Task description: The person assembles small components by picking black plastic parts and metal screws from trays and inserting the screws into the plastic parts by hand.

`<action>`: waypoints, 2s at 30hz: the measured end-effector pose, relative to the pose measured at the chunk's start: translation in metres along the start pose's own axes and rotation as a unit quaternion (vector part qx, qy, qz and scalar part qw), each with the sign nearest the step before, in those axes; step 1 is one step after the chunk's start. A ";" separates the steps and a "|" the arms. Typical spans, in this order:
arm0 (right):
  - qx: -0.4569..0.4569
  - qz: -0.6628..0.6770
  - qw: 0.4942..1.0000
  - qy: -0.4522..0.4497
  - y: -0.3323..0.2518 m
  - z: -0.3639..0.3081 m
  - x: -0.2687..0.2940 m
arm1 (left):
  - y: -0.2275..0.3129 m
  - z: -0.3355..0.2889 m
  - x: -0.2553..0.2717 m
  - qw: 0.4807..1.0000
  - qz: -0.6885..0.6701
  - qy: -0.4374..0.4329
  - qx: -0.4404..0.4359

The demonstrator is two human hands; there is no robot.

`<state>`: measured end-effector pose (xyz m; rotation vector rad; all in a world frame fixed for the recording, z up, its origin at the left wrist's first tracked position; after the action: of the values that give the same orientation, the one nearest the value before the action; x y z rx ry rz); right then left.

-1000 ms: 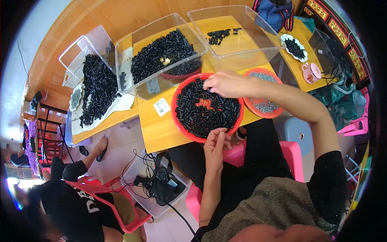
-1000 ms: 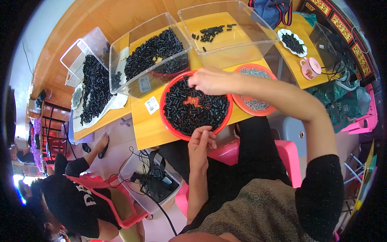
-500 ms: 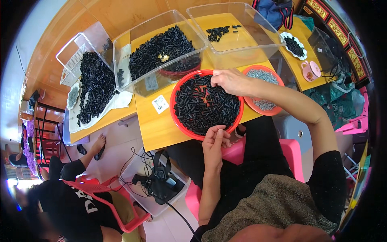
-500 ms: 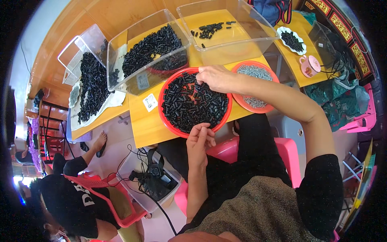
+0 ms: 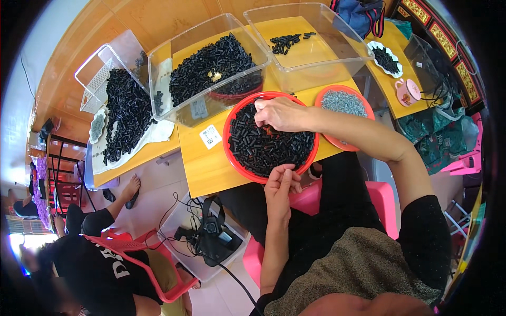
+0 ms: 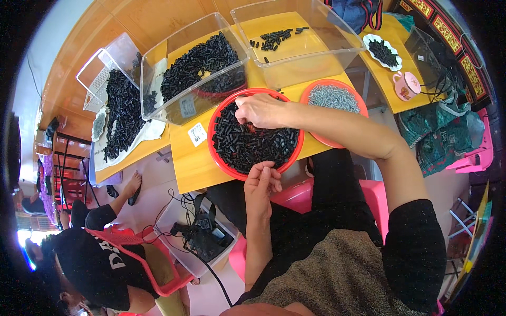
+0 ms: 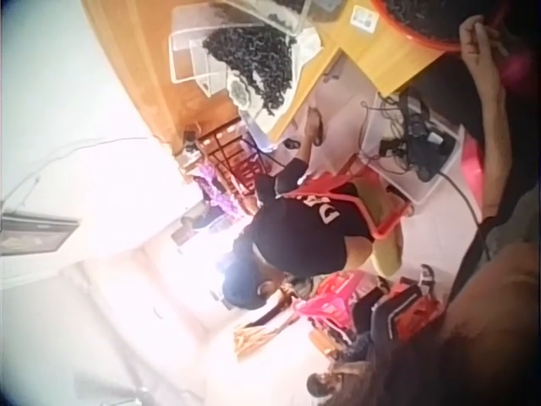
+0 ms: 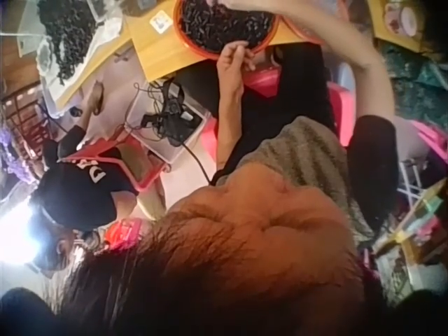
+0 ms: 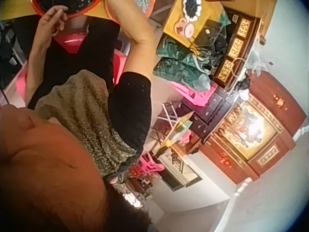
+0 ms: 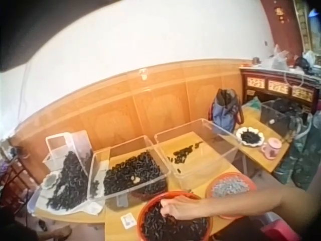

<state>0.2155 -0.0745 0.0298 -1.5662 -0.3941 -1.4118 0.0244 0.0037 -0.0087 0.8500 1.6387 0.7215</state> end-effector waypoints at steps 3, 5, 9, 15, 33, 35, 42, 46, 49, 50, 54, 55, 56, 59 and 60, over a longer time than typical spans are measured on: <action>0.005 -0.033 0.999 -0.036 -0.010 0.004 -0.001 | 0.000 -0.001 0.001 1.000 0.000 0.005 0.004; 0.028 -0.056 0.998 -0.027 -0.004 0.007 -0.009 | 0.001 -0.001 0.000 1.000 -0.006 0.005 -0.001; 0.053 -0.086 0.995 -0.010 0.005 0.005 -0.016 | 0.000 0.000 0.000 1.000 -0.004 0.004 0.002; -0.061 0.111 0.992 0.020 0.014 -0.028 0.007 | -0.002 0.000 0.000 1.000 -0.007 0.002 0.000; -0.174 0.023 0.975 0.134 0.012 -0.002 -0.015 | -0.001 0.000 0.002 0.999 -0.034 0.012 0.001; -0.207 -0.043 0.974 0.078 0.013 0.005 -0.018 | 0.000 0.000 0.001 1.000 -0.025 0.008 0.000; -0.039 -0.200 0.972 0.118 -0.001 0.008 -0.027 | 0.000 0.000 0.001 1.000 -0.009 0.004 -0.004; -0.099 -0.157 0.981 0.062 0.006 0.005 -0.023 | -0.003 0.001 0.000 1.000 -0.017 0.001 -0.001; -0.113 -0.024 0.984 0.138 -0.009 -0.017 -0.014 | 0.001 0.000 0.000 0.998 -0.019 0.040 -0.036; -0.108 0.013 0.987 0.118 -0.027 -0.031 -0.006 | 0.004 -0.002 0.001 0.993 -0.026 0.087 -0.076; -0.104 0.053 0.984 0.137 -0.086 -0.093 -0.005 | 0.018 -0.006 -0.006 0.986 -0.052 0.125 -0.097; -0.112 0.044 0.981 0.154 -0.095 -0.104 -0.011 | 0.011 -0.007 -0.005 0.988 -0.051 0.119 -0.089; -0.103 0.030 0.981 0.160 -0.105 -0.110 -0.008 | 0.007 -0.006 -0.005 0.989 -0.034 0.115 -0.092; -0.141 0.087 0.974 0.154 -0.105 -0.124 -0.011 | 0.001 -0.005 -0.002 0.990 -0.036 0.119 -0.071; -0.141 0.132 0.964 0.182 -0.103 -0.131 -0.005 | 0.000 -0.004 0.000 0.989 -0.055 0.131 -0.050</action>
<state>0.0587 -0.1265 0.0531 -1.4720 0.2378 -1.5494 0.0203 0.0039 -0.0076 0.6077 1.8489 0.8582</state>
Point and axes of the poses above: each hand's wrist, its own z-axis towards the middle knuckle, its own x-axis out of the back of the hand, y = z × x, the point moved 2 cm from there along z, towards the middle knuckle, and after that the axes turned 5 degrees about -x, right-handed, at the moved point
